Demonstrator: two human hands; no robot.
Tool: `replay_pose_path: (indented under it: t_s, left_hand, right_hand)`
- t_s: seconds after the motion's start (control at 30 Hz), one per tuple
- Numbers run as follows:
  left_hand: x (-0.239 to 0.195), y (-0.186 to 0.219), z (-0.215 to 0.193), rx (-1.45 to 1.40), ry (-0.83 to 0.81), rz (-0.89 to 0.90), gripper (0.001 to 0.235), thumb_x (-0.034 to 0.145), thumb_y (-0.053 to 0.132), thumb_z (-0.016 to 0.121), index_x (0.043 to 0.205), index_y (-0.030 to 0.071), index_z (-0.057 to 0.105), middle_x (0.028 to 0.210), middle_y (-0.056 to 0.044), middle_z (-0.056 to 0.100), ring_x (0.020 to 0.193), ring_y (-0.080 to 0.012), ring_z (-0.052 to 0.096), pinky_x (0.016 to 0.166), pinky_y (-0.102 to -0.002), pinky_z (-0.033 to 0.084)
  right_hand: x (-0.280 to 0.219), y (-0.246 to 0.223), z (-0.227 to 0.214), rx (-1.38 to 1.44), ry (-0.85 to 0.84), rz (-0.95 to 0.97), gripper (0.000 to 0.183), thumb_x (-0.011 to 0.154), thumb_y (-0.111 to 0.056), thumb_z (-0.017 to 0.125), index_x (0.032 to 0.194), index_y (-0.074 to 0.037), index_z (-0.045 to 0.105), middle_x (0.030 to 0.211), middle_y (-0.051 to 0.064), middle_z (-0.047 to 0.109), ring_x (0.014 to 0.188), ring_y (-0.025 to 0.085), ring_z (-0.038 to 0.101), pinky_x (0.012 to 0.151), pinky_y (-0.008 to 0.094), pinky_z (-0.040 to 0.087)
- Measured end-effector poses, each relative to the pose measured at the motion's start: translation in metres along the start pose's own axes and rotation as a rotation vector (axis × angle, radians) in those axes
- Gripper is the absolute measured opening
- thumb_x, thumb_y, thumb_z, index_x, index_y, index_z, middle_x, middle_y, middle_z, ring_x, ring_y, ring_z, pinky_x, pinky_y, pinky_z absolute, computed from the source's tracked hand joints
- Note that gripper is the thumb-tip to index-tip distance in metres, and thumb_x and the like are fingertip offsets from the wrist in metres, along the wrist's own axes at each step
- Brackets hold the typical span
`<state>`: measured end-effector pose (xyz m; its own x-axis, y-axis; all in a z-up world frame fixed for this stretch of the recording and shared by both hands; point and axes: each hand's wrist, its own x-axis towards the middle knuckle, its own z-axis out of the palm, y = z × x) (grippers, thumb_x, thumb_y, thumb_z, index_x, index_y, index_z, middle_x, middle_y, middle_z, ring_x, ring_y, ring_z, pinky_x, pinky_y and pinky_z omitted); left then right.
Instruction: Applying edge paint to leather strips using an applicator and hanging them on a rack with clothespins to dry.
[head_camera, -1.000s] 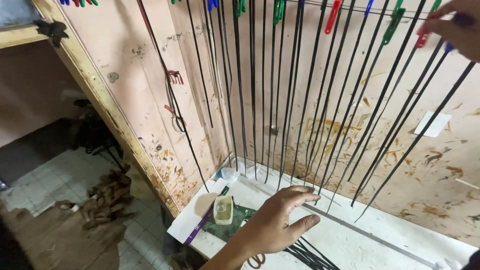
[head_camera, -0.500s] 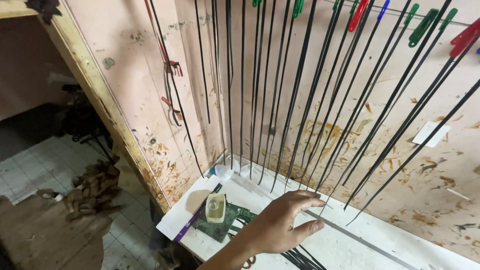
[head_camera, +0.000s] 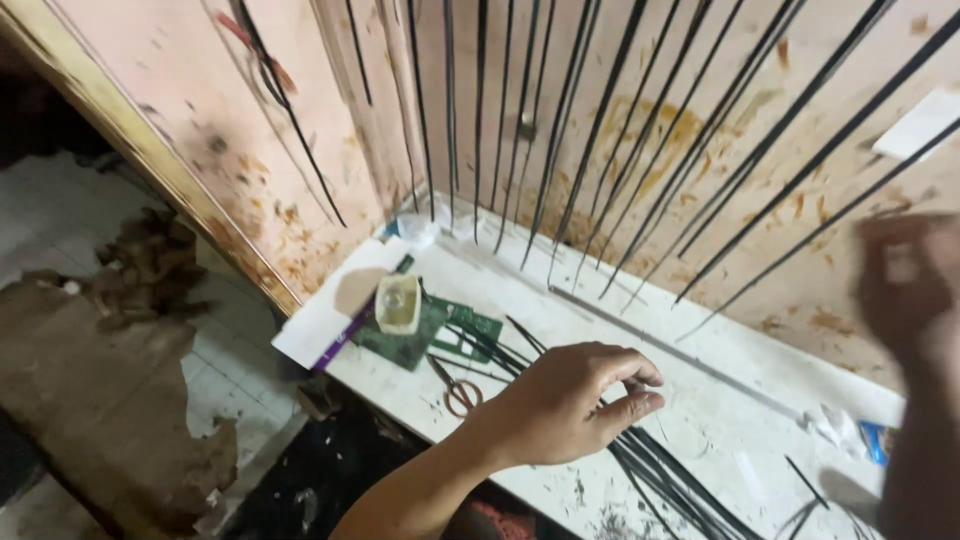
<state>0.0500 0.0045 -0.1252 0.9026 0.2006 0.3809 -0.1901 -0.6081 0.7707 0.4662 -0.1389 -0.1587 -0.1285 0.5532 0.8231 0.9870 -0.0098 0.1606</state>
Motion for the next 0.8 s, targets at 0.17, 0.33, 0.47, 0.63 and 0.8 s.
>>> replay_pose_path:
  t_s: [0.17, 0.33, 0.47, 0.63, 0.8]
  left_hand:
    - [-0.012, -0.059, 0.073, -0.036, 0.048, 0.015, 0.021, 0.101, 0.026, 0.058, 0.098, 0.006, 0.064, 0.088, -0.006, 0.070, 0.079, -0.0233, 0.068, 0.070, -0.035, 0.051]
    - [-0.044, -0.130, 0.202, 0.029, 0.115, -0.053, 0.029, 0.099, 0.021, 0.056, 0.073, 0.011, 0.048, 0.059, -0.003, 0.052, 0.051, -0.0179, 0.051, 0.053, -0.038, 0.038]
    - [-0.081, -0.192, 0.324, -0.002, 0.165, -0.045, 0.030, 0.100, 0.016, 0.057, 0.071, 0.010, 0.053, 0.055, 0.003, 0.052, 0.045, -0.0099, 0.042, 0.046, -0.031, 0.032]
    - [-0.084, -0.201, 0.415, -0.068, 0.278, -0.203, 0.034, 0.096, 0.023, 0.063, 0.065, 0.010, 0.059, 0.049, -0.004, 0.059, 0.051, -0.0246, 0.066, 0.050, -0.036, 0.050]
    - [-0.066, -0.154, 0.446, -0.070, 0.242, -0.238, 0.034, 0.098, 0.024, 0.059, 0.068, 0.007, 0.059, 0.049, -0.011, 0.058, 0.051, -0.0323, 0.065, 0.049, -0.040, 0.048]
  right_hand:
    - [-0.082, -0.068, 0.059, 0.136, -0.071, 0.033, 0.022, 0.107, 0.008, 0.080, 0.088, 0.005, 0.070, 0.084, 0.016, 0.072, 0.070, 0.023, 0.065, 0.057, 0.035, 0.049]
    - [-0.266, -0.079, 0.121, 0.228, 0.016, 0.278, 0.029, 0.113, 0.000, 0.075, 0.089, -0.001, 0.060, 0.082, 0.011, 0.061, 0.074, 0.026, 0.057, 0.075, 0.039, 0.044]
    - [-0.439, -0.104, 0.202, 0.438, 0.081, 0.431, 0.026, 0.109, 0.007, 0.075, 0.089, -0.001, 0.060, 0.083, 0.009, 0.062, 0.075, 0.020, 0.056, 0.076, 0.034, 0.045]
    - [-0.544, -0.136, 0.190, 0.495, -0.608, 0.837, 0.020, 0.097, -0.012, 0.067, 0.113, 0.000, 0.069, 0.091, 0.027, 0.076, 0.093, 0.048, 0.071, 0.076, 0.058, 0.054]
    - [-0.565, -0.136, 0.154, 0.565, -0.712, 0.846, 0.022, 0.097, -0.015, 0.065, 0.115, -0.002, 0.069, 0.092, 0.026, 0.076, 0.094, 0.048, 0.071, 0.078, 0.056, 0.053]
